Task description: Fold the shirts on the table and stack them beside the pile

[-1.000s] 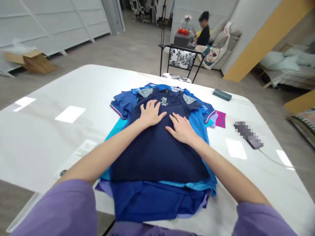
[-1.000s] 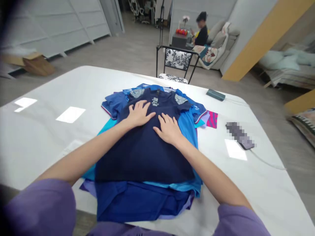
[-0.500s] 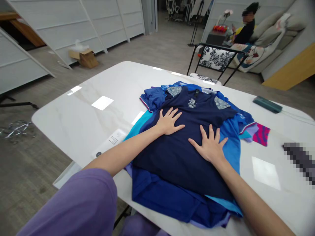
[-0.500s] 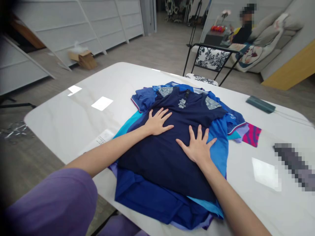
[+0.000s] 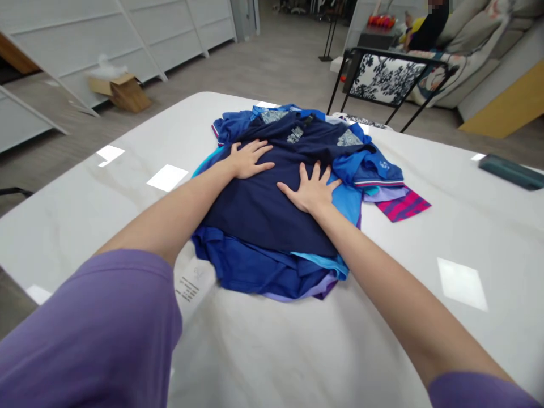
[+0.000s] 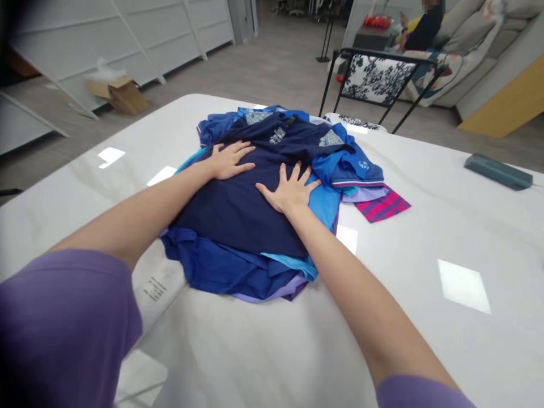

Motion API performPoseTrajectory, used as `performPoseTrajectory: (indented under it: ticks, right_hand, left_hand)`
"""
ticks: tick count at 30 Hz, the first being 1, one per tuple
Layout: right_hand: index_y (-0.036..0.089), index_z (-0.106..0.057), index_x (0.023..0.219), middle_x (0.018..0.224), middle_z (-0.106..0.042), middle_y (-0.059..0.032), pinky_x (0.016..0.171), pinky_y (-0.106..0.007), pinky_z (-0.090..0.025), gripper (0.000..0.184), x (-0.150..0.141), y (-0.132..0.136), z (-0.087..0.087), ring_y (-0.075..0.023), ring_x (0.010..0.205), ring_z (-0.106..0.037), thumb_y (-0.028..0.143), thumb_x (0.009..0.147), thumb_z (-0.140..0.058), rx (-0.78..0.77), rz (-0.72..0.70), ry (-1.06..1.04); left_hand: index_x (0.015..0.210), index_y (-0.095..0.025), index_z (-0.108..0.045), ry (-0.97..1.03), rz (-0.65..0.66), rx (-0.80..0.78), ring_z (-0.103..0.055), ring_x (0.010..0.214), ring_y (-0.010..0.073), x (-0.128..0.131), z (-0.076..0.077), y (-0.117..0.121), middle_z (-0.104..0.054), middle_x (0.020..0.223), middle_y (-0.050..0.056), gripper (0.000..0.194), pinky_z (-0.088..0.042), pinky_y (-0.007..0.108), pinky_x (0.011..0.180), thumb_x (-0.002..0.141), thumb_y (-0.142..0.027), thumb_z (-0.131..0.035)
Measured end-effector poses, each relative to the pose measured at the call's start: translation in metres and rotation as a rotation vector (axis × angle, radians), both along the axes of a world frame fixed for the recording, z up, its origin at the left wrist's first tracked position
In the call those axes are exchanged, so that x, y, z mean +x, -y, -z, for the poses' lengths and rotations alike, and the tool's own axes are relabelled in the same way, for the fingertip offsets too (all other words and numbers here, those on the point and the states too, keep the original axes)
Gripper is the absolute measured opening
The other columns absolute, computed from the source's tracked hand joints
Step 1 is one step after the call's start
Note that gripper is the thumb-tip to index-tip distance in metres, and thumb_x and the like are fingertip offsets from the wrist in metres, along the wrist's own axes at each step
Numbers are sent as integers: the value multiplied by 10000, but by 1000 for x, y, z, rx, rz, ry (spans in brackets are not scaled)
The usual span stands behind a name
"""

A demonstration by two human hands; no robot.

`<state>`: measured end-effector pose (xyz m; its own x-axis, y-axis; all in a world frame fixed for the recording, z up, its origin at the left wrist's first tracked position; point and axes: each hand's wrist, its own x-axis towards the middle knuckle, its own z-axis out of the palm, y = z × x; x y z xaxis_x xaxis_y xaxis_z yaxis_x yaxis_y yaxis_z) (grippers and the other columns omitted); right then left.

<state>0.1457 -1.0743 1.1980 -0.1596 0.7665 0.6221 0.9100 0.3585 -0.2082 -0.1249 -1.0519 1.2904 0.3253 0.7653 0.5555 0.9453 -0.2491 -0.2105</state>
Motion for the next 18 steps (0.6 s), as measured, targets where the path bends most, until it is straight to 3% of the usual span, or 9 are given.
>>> performPoseTrajectory:
  ticks: [3, 7, 12, 15, 18]
  right_hand:
    - [179, -131, 1893, 1927, 35, -219, 1208, -1002, 8, 1241, -60, -20, -21, -652, 1711, 136, 999, 990, -360, 21, -80, -40]
    - [131, -73, 1891, 1925, 41, -223, 1162, -1021, 93, 1262, -146, -35, -36, -670, 1681, 235, 991, 1003, -325, 61, -205, -115]
    - [122, 17, 1887, 1929, 2, -220, 1152, -1022, 132, 1234, -238, -18, -47, -653, 1697, 227, 974, 1031, -234, 34, -364, -139]
    - [130, -5, 1890, 1927, -49, -225, 1138, -1030, 141, 1193, -271, 7, -51, -649, 1716, 162, 955, 1047, -185, -17, -381, -95]
    - [208, -58, 1899, 1922, -141, -196, 1145, -1039, 110, 1123, -281, 34, -44, -622, 1743, 55, 943, 1053, -132, 14, -486, -6]
  left_hand:
    - [1859, -329, -253, -5, -22, 7, -113, 1814, 375, -61, -22, -9, -159, 1952, 85, 877, -30, 682, 1420, 1109, -778, -324]
    - [1865, -324, -219, -49, -82, 23, -136, 1812, 366, -145, -41, -11, -149, 1954, 78, 856, -81, 660, 1421, 1118, -737, -282]
    - [1868, -280, -208, -121, -150, 47, -110, 1814, 357, -231, -51, 8, -122, 1959, 81, 854, -95, 638, 1433, 1121, -687, -271]
    - [1863, -212, -234, -132, -216, 154, -105, 1813, 360, -244, -49, 28, -113, 1958, 106, 877, -112, 579, 1444, 1109, -650, -326]
    - [1847, -189, -282, -69, -292, 271, -223, 1778, 382, -218, -35, 53, -230, 1926, 144, 888, -111, 593, 1443, 1089, -640, -380]
